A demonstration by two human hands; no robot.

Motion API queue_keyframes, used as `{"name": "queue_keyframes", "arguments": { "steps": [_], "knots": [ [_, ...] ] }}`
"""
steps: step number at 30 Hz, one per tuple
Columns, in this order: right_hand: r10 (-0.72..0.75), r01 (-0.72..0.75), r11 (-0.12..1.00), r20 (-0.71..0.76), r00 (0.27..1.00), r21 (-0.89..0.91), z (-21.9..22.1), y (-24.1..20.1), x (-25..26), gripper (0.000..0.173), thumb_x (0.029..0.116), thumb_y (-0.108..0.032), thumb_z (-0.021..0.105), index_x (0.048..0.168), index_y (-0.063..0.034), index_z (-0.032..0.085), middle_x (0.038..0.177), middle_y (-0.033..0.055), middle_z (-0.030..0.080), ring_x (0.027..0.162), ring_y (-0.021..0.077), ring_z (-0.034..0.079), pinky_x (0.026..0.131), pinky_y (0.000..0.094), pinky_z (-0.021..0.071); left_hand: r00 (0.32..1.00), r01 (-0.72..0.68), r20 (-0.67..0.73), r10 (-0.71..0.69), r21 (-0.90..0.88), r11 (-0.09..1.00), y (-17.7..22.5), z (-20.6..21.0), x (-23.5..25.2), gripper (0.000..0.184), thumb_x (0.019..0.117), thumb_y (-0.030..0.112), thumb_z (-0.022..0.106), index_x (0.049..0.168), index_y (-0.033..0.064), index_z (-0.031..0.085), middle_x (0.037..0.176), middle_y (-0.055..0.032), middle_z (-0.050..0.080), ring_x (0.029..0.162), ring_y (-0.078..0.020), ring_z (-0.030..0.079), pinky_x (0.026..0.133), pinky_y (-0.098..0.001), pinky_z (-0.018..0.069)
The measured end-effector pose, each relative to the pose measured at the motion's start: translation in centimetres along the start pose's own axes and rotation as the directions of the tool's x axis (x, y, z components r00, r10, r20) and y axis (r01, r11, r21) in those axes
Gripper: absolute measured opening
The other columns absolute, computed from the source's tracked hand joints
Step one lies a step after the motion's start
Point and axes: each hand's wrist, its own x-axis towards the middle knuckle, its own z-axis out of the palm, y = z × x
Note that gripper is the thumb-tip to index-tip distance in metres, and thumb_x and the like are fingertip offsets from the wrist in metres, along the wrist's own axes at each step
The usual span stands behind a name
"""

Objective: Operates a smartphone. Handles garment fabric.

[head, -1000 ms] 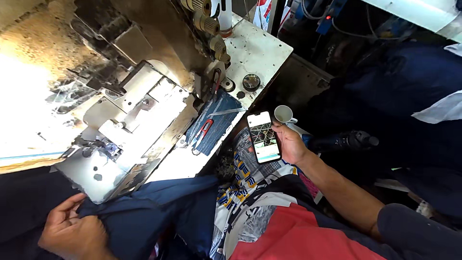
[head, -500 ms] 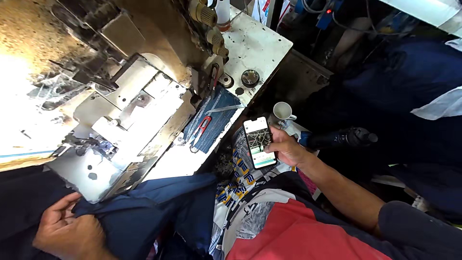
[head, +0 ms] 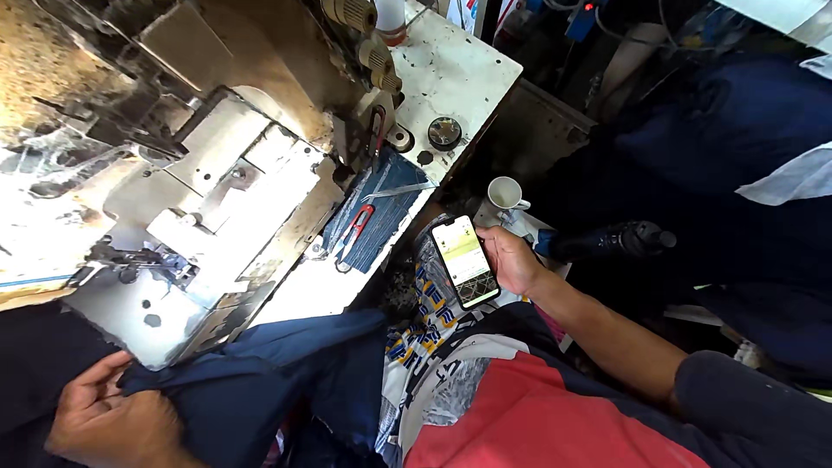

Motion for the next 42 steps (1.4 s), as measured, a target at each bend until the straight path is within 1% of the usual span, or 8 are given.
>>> {"name": "queue_keyframes", "arguments": {
  "steps": [7,13,25,30,35,37,39,42],
  "knots": [
    [0.054,-0.054,0.999,-0.058,0.997,0.002,-0.2,0.9,0.5,0.059,0.1099,-0.047,0.024,0.139,-0.0071,0.056,0.12,0.015,0.07,0.111,0.0244,0.069,0.097,0.0436,0.0571,1.0,0.014,-0.007,-0.014,-0.005,1.0,-0.2,-0.1,-0.1,0.022,0.0939,-0.007,0.054,0.113,-0.0146,0.061,0.105,-0.0166,0.068,0.097,-0.0101,0.066,0.09,-0.0243,0.0541],
    [0.045,-0.046,0.999,-0.054,0.998,-0.013,-0.3,1.2,0.5,0.058,0.1098,-0.048,0.025,0.137,-0.0085,0.058,0.119,0.0145,0.071,0.11,0.0247,0.07,0.096,0.0442,0.0576,1.0,0.009,-0.012,-0.009,-0.006,1.0,-0.2,-0.1,0.0,0.022,0.0937,-0.008,0.054,0.113,-0.0155,0.061,0.106,-0.0177,0.068,0.099,-0.011,0.066,0.092,-0.025,0.0539],
    [0.025,-0.025,0.999,-0.009,1.0,-0.027,-0.4,1.1,0.7,0.061,0.1098,-0.047,0.021,0.14,-0.0081,0.056,0.122,0.0151,0.07,0.112,0.0246,0.069,0.097,0.0441,0.057,1.0,0.004,0.007,-0.005,0.002,1.0,-1.0,-0.3,0.0,0.024,0.0938,-0.008,0.052,0.115,-0.0146,0.061,0.11,-0.0191,0.068,0.102,-0.0149,0.066,0.094,-0.0289,0.0538],
    [0.003,-0.004,0.999,-0.029,1.0,-0.048,-0.5,0.9,0.8,0.062,0.1095,-0.047,0.018,0.142,-0.0098,0.055,0.122,0.0148,0.07,0.111,0.0246,0.069,0.096,0.0442,0.0573,1.0,-0.004,-0.006,0.004,-0.003,1.0,-0.4,-0.1,0.0,0.022,0.093,-0.008,0.054,0.113,-0.0142,0.061,0.105,-0.017,0.068,0.097,-0.0128,0.066,0.09,-0.0277,0.0546],
    [0.022,-0.023,0.999,-0.025,0.999,-0.036,-0.6,0.9,0.7,0.062,0.1099,-0.049,0.019,0.14,-0.0092,0.056,0.121,0.0151,0.071,0.109,0.0247,0.07,0.095,0.0437,0.0577,1.0,-0.029,0.011,0.029,-0.007,1.0,-0.9,-0.2,-0.1,0.024,0.0927,-0.008,0.052,0.114,-0.0145,0.061,0.108,-0.0188,0.068,0.101,-0.0156,0.066,0.094,-0.03,0.0541],
    [0.019,-0.02,0.999,-0.024,1.0,-0.041,-0.7,1.0,0.6,0.052,0.1093,-0.041,0.029,0.136,-0.0073,0.058,0.118,0.0159,0.071,0.107,0.025,0.071,0.094,0.0436,0.0582,1.0,-0.018,0.012,0.018,-0.001,1.0,-0.9,-0.3,-0.1,0.024,0.0924,-0.008,0.052,0.113,-0.014,0.061,0.108,-0.0182,0.068,0.1,-0.0152,0.066,0.093,-0.0296,0.0539],
    [0.011,-0.011,0.999,-0.012,1.0,-0.045,-0.6,0.9,0.5,0.038,0.1031,-0.023,0.044,0.133,-0.0059,0.06,0.116,0.0169,0.071,0.103,0.0252,0.071,0.091,0.0434,0.0589,1.0,-0.001,0.006,0.001,-0.012,1.0,-0.7,-0.2,-0.1,0.024,0.0917,-0.008,0.052,0.113,-0.0142,0.061,0.107,-0.0177,0.068,0.099,-0.0148,0.066,0.093,-0.0291,0.0541],
    [0.007,-0.006,0.998,0.009,1.0,-0.056,-0.3,0.8,0.4,0.045,0.0913,0.0,0.055,0.136,-0.0047,0.058,0.118,0.0182,0.07,0.102,0.0264,0.071,0.089,0.0439,0.0598,1.0,0.004,0.013,-0.004,-0.016,1.0,-1.1,-0.3,-0.1,0.023,0.0928,-0.008,0.053,0.114,-0.0141,0.061,0.108,-0.0179,0.068,0.1,-0.0154,0.066,0.093,-0.0295,0.0543]
  ]
}}
